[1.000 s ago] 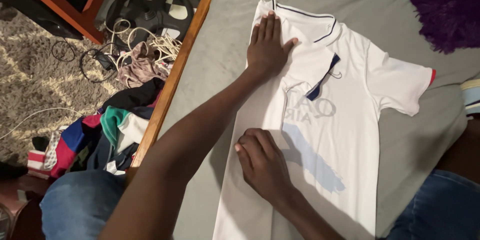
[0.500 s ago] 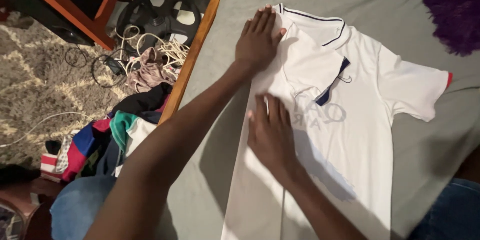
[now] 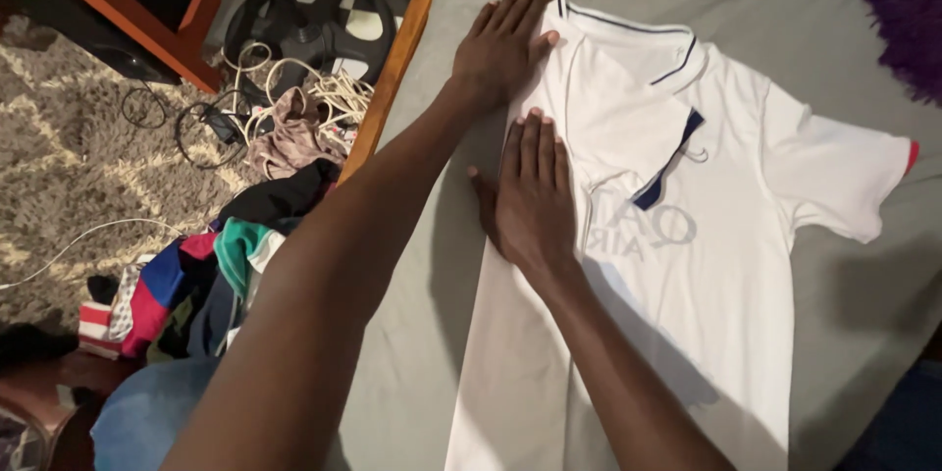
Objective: Folding a white t-shirt on a bed.
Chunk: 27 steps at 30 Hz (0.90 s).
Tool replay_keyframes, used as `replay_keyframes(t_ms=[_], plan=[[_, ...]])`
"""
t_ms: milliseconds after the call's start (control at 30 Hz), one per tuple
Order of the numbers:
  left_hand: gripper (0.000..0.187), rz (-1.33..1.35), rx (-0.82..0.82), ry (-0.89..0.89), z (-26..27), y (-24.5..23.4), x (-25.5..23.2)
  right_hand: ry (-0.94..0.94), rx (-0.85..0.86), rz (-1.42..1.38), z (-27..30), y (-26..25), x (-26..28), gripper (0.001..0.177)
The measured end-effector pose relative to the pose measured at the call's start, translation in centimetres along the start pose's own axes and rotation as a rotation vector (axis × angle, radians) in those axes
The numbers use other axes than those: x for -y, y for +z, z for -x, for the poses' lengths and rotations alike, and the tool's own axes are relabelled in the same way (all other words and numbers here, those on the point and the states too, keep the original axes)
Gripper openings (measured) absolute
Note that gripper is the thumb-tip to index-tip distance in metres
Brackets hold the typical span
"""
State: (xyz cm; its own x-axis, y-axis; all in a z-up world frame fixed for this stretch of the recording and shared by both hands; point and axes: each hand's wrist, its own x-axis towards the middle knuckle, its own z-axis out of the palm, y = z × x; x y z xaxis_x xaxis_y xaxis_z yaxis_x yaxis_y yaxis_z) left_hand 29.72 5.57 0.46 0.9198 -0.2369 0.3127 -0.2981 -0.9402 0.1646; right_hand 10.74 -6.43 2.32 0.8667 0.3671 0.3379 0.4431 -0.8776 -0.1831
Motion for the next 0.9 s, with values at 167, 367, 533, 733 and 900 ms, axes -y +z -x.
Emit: replay_keyframes(t_ms=[167,367,533,733,900], plan=[[0.068,0.207,-0.065,-0.012,0.7,0.1,1.2,0.012,-0.056,-0.009,0.8,0.5,0.1,0.077],[0.062,0.327,-0.21,0.024,2.3,-0.3,2.0,0.025,-0.036,-0.013,0.6,0.5,0.1,0.073],[0.054,0.314,-0.344,0.03,2.9,-1.7,0.9,0.001,-0.055,-0.044,0.7,0.4,0.0,0.076],[0.038,0.66,-0.453,-0.021,8.5,-6.4,-3.5,-0.025,-0.078,-0.141,2.7,-2.1,-1.9,0.07],[0.015,0.794,-0.384,0.012,14.3,-7.9,-8.6,0.176,-0.196,-0.365,7.9,-7.1,-5.9,0.031]])
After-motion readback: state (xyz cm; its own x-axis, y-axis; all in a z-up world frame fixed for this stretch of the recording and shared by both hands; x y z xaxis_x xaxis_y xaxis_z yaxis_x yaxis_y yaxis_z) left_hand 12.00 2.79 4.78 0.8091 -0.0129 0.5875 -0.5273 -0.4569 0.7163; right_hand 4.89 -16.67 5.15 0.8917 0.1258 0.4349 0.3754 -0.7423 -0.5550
